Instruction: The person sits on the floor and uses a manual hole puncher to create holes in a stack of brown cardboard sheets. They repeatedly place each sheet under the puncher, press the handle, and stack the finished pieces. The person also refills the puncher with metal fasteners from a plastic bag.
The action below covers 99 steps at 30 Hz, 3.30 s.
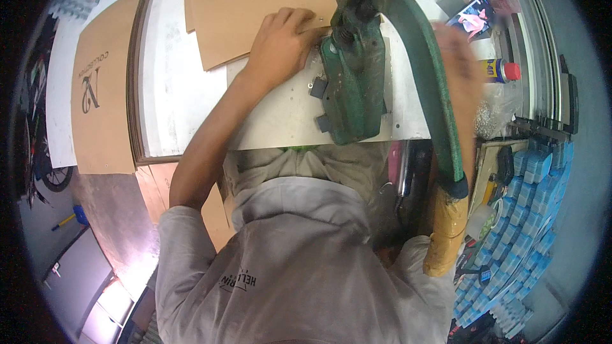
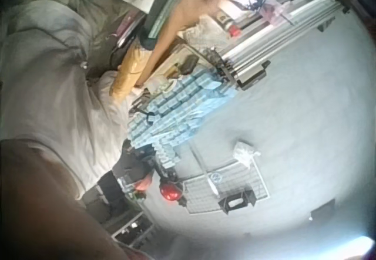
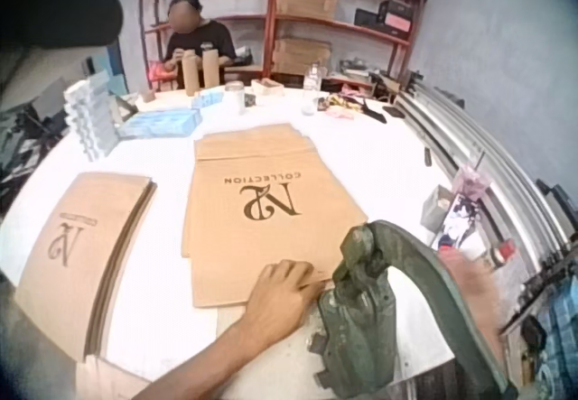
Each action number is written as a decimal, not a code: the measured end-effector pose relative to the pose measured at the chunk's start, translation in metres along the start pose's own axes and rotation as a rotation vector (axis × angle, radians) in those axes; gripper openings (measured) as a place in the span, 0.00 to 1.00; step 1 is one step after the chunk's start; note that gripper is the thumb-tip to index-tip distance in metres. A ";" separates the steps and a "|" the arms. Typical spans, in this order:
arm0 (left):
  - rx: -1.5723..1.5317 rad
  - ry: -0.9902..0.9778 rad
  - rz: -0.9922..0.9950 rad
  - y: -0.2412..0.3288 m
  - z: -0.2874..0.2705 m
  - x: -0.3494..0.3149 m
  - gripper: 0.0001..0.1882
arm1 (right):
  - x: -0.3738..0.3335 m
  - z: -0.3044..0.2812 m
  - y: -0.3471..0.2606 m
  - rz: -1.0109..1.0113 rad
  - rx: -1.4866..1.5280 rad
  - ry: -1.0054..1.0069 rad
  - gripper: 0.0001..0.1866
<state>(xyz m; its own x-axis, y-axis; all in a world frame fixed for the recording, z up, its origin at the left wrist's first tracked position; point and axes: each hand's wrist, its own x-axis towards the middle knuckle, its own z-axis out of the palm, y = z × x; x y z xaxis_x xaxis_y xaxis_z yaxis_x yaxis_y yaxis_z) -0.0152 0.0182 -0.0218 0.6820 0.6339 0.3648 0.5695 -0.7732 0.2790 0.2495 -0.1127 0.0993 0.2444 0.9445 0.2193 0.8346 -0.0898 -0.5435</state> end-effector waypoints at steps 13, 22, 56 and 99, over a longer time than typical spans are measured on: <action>0.160 -0.202 -0.165 -0.041 -0.058 -0.064 0.22 | -0.010 0.092 0.037 -0.180 0.022 -0.245 0.17; 0.085 -0.010 -0.109 -0.041 -0.032 -0.037 0.25 | 0.018 0.109 0.008 -0.073 0.555 -0.199 0.17; -0.317 0.083 -0.190 0.039 -0.011 0.000 0.19 | 0.000 0.089 0.034 0.486 0.636 -0.272 0.11; -0.627 1.376 -1.026 -0.079 -0.225 -0.299 0.09 | -0.022 0.089 0.071 0.037 0.650 -0.338 0.12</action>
<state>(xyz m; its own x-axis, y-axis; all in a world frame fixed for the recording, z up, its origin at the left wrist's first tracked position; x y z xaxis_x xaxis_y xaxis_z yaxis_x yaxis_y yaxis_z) -0.3679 -0.1142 0.0469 -0.7897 0.5945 0.1515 0.0140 -0.2294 0.9732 0.2595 -0.1116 -0.0167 0.0133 0.9998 -0.0133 0.3422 -0.0171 -0.9395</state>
